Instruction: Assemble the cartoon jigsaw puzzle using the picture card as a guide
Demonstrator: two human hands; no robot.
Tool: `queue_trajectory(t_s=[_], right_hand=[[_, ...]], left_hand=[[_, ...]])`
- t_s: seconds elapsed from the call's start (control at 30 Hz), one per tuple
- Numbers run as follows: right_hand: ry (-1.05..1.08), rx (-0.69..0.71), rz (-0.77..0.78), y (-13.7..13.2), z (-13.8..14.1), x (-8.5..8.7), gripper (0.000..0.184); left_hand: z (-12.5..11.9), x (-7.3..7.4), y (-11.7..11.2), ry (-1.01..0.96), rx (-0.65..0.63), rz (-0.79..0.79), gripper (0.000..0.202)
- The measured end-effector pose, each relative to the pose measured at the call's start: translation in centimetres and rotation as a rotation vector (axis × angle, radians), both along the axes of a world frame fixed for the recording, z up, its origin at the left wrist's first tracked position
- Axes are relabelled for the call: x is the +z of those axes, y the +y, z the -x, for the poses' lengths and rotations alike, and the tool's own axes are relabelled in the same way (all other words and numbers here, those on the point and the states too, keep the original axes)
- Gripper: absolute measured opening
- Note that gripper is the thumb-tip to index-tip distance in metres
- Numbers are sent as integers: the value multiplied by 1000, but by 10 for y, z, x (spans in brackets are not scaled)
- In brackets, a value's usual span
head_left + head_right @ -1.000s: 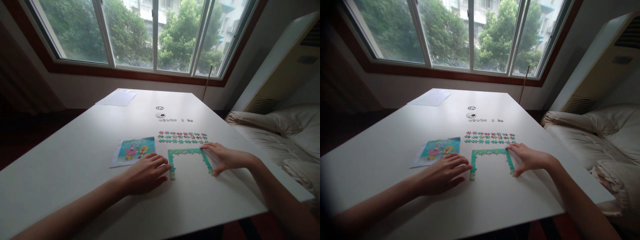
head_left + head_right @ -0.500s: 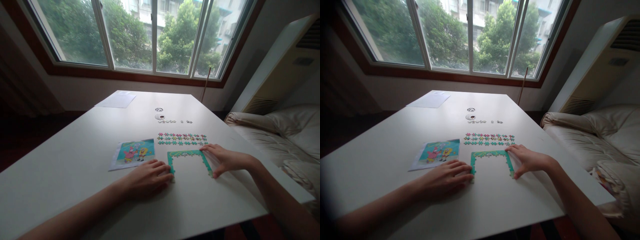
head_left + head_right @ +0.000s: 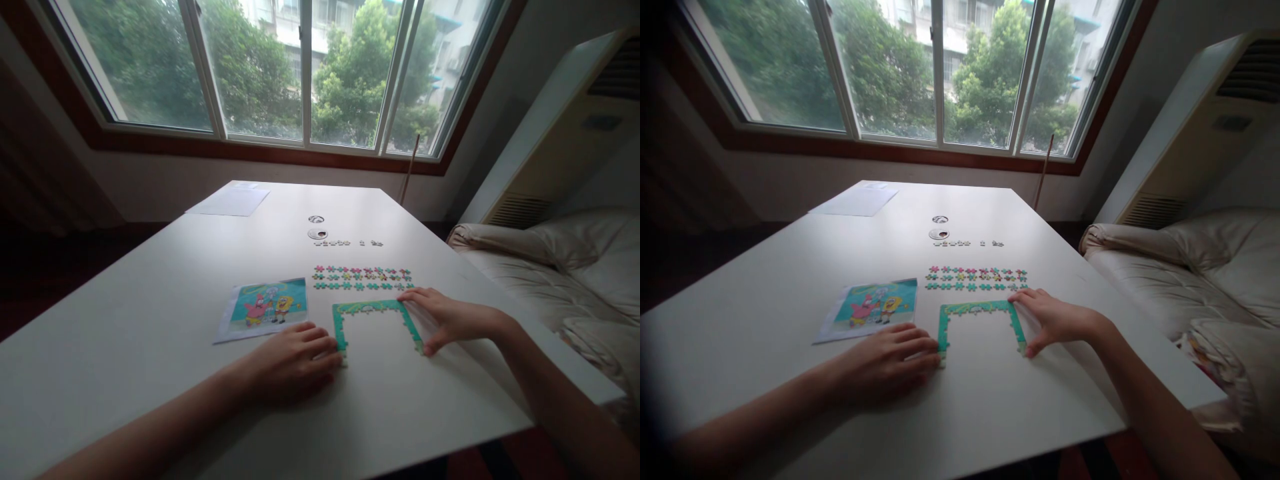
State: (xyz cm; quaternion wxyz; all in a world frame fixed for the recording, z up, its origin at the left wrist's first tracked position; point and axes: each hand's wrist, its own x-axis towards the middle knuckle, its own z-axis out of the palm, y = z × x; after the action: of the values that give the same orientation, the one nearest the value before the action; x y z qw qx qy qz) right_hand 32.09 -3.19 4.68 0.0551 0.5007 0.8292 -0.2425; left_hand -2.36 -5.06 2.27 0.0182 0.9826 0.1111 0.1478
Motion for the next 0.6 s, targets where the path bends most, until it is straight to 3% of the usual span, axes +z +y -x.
queue_trajectory(t_s=[0.6], right_hand=[[3, 2, 0, 0, 2, 2, 102]], left_hand=[[-3, 2, -4, -20, -17, -29, 19]])
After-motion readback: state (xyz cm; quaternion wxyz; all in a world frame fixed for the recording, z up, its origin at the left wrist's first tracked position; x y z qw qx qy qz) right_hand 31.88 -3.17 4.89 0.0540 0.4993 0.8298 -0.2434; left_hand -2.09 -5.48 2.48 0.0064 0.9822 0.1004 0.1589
